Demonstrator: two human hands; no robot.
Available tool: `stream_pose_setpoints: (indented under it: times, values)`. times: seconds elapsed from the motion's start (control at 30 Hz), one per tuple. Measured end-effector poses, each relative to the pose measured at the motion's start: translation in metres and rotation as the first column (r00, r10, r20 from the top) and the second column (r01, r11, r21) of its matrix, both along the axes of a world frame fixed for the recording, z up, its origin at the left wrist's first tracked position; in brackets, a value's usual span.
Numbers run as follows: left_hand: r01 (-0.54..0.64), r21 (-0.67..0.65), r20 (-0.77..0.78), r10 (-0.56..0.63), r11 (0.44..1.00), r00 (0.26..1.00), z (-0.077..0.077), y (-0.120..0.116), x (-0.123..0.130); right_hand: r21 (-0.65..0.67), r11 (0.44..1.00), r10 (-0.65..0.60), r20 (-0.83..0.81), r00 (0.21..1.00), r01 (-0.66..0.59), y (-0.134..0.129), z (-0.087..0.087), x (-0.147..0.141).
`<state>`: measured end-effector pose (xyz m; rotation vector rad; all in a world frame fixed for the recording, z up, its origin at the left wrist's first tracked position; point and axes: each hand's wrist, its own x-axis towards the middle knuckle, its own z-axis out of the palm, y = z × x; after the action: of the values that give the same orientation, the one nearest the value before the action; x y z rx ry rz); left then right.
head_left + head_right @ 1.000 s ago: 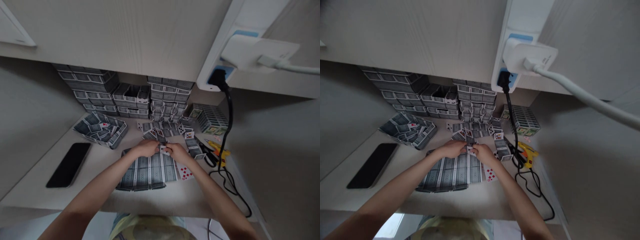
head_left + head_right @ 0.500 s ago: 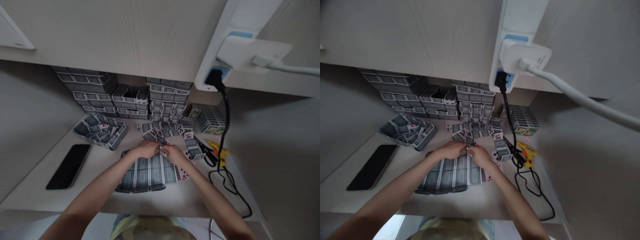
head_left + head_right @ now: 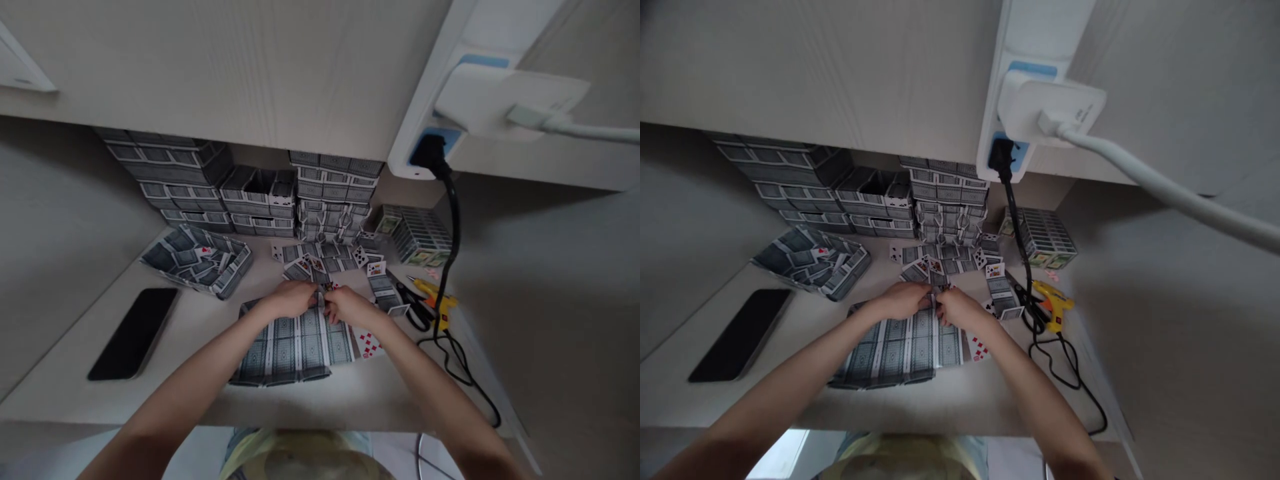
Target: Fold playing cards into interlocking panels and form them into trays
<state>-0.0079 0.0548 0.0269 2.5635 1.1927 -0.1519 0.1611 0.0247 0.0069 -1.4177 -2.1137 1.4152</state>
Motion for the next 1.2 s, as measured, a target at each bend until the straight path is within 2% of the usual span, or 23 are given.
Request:
stream_pose_setpoints:
  times: [0.1,0.17,0.23,0.33,0.4,0.5,0.6,0.67,0.83,1.03,1.2]
  values:
    - [0.028,-0.014,0.004,-0.028,0.999,1.000,0.002,0.001,0.000,0.120,0.992,0.033,0.048,0.998,-0.039,0.015,0.009,0.001]
    - [0.052,-0.041,0.008,-0.052,0.998,0.999,0.004,0.002,0.000,0.255,0.964,0.052,0.107,0.993,-0.078,0.023,0.015,0.001]
    - [0.072,-0.078,0.009,-0.071,0.994,0.997,0.006,0.003,0.000,0.314,0.944,0.062,0.121,0.991,-0.098,0.029,0.015,0.002]
    - [0.096,-0.122,0.009,-0.095,0.988,0.995,0.010,0.004,0.000,0.217,0.971,0.091,0.048,0.995,-0.099,0.032,0.005,0.003]
    - [0.122,-0.138,0.021,-0.120,0.983,0.993,0.013,0.004,0.000,0.188,0.980,0.066,0.005,0.998,-0.066,0.031,-0.007,0.001]
    - [0.126,-0.156,0.055,-0.119,0.980,0.991,0.014,0.005,0.001,0.357,0.934,-0.026,0.004,1.000,0.023,0.026,-0.022,-0.004]
    - [0.046,-0.134,0.081,-0.035,0.990,0.996,0.010,0.005,0.002,0.495,0.864,-0.118,0.030,0.993,0.088,0.021,-0.031,-0.007]
    - [-0.003,-0.099,0.083,0.011,0.995,0.997,0.005,0.004,0.003,0.502,0.860,-0.124,0.034,0.992,0.090,0.020,-0.032,-0.006]
    - [-0.011,-0.034,0.133,0.016,0.999,0.991,-0.003,0.004,0.002,0.419,0.908,0.032,0.002,0.999,-0.030,0.024,-0.028,-0.003]
    - [-0.003,-0.018,0.179,0.006,1.000,0.984,-0.005,0.006,0.001,0.439,0.898,-0.056,0.110,0.992,0.002,0.017,-0.026,-0.010]
    - [-0.002,-0.028,0.197,0.007,1.000,0.980,-0.002,0.005,0.002,0.483,0.873,-0.117,0.061,0.991,0.073,0.007,-0.027,-0.014]
